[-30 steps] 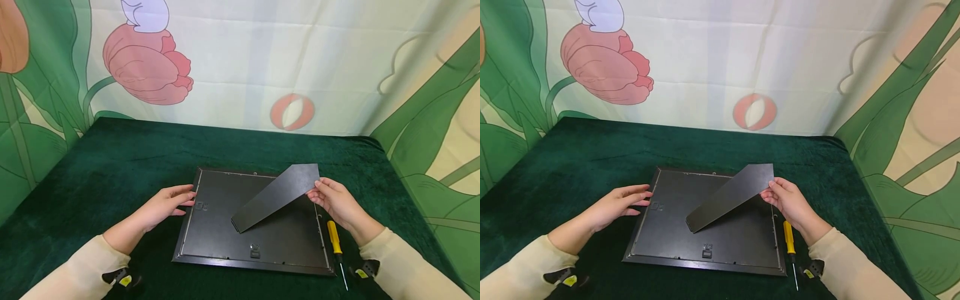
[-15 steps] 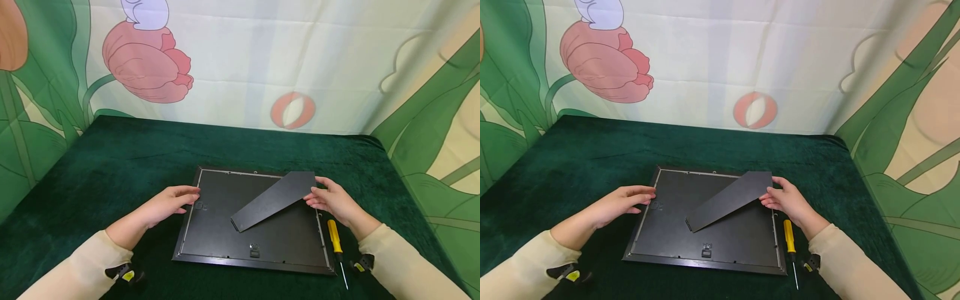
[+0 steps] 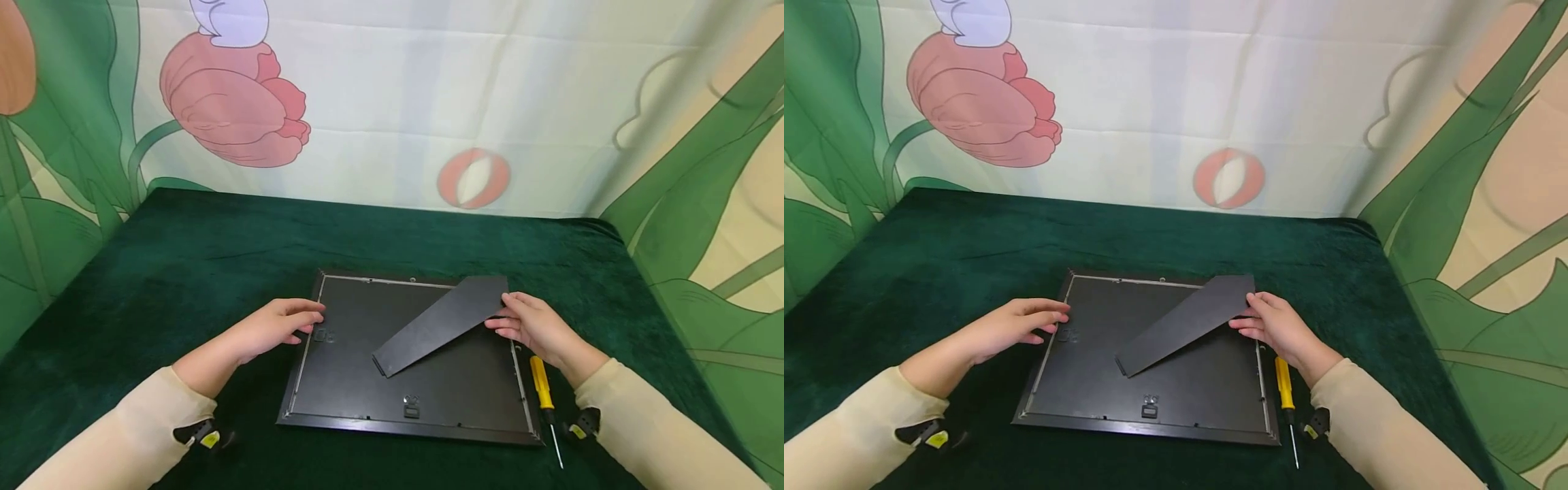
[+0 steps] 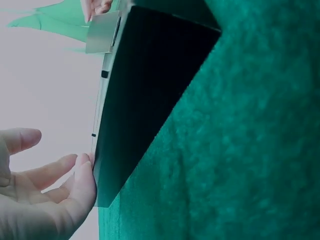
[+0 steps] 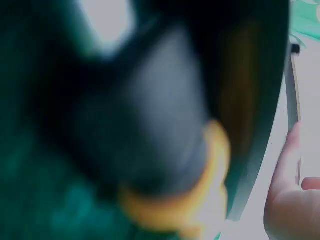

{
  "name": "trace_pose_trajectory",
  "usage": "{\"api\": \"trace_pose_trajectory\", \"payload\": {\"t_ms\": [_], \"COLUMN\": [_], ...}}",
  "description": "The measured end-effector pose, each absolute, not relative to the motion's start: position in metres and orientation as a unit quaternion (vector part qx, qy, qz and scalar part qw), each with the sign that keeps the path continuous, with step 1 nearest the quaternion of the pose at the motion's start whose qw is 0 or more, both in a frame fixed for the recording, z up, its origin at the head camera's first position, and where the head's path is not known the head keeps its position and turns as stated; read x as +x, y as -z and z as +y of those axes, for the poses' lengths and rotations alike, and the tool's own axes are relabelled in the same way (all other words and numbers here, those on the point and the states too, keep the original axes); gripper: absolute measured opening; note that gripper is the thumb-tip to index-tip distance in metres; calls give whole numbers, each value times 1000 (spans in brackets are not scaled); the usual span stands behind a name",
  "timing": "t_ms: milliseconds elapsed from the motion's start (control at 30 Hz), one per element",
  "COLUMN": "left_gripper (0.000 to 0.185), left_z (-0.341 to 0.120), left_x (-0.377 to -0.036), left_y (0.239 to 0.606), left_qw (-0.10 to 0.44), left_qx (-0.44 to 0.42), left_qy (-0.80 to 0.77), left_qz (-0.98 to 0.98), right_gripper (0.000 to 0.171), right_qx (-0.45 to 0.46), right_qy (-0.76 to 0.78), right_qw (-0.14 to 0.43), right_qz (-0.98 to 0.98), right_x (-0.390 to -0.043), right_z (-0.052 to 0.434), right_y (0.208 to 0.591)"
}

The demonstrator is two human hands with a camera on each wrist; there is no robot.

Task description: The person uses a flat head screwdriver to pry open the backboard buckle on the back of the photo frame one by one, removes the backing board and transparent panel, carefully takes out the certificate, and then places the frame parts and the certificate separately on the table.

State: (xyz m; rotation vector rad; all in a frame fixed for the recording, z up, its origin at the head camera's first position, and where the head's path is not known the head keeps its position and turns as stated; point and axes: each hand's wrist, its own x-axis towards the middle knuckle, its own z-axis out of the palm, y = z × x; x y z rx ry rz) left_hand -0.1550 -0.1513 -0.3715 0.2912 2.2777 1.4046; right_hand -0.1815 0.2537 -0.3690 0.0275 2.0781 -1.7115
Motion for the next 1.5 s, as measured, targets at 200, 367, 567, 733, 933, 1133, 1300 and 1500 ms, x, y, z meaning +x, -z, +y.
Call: {"api": "trace_pose_trajectory", "payload": {"t_ms": [200,367,567,733,933,1133,1300,1500], "left_gripper": [47,47,48,58,66,57,55,55], "left_z": [-152,-151,-146,-139,-136,-136,-138,-140], "left_x": [-151,-148,-141,-125,-103,-102,-107,-114], "left_y": [371,367,354,345,343,345,346,352], "left_qw": [237,239,249,269,269,259,256,249], "left_qx": [82,79,85,91,66,12,-32,-56], "left_qy": [-555,-533,-495,-505,-550,-680,-715,-718], "left_qz": [794,808,828,815,788,686,650,647], "right_gripper": [58,56,57,57,57,57,58,58], "right_qx": [38,69,98,107,100,102,105,97], "right_qy": [663,670,697,709,717,714,711,712], "right_qw": [200,191,202,211,212,217,230,234], "right_qz": [721,714,681,664,657,658,656,655], "right_x": [-178,-176,-177,-177,-178,-179,-182,-184], "right_z": [246,245,247,248,244,245,244,246], "right_y": [366,367,371,373,373,374,375,375]}}
